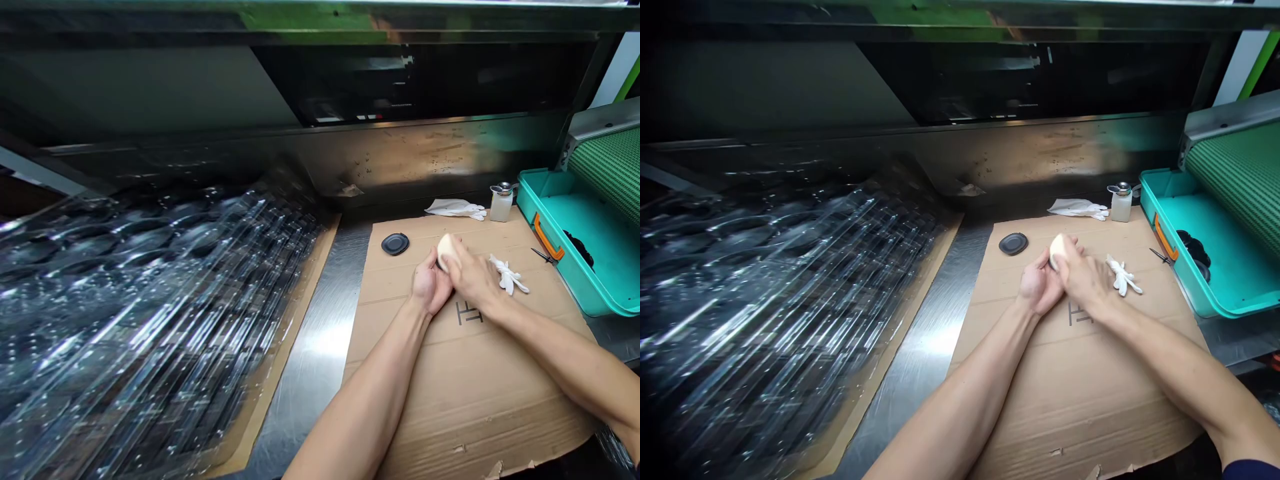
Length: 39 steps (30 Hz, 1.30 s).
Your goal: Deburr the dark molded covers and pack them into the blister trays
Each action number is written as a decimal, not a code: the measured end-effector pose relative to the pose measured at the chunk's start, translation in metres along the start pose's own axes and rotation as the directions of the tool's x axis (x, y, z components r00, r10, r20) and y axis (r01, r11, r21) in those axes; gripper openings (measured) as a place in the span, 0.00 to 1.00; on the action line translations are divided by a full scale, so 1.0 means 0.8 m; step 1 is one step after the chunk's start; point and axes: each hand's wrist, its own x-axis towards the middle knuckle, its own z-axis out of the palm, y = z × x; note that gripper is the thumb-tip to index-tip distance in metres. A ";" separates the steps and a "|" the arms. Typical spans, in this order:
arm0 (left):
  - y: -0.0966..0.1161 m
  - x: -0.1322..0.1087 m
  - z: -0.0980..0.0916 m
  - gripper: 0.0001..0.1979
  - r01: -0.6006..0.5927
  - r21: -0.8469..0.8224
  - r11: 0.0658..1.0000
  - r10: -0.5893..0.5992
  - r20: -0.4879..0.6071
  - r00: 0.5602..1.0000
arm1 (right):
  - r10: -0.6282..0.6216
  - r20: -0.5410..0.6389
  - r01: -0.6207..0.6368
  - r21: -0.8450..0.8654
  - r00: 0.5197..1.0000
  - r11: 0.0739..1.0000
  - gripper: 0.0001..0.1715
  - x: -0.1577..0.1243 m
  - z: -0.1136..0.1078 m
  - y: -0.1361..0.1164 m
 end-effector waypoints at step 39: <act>0.045 -0.030 0.009 0.38 0.224 -0.119 0.967 -0.211 0.106 0.972 | -0.180 -0.220 0.181 -0.015 0.959 0.983 0.32 -0.005 -0.007 0.050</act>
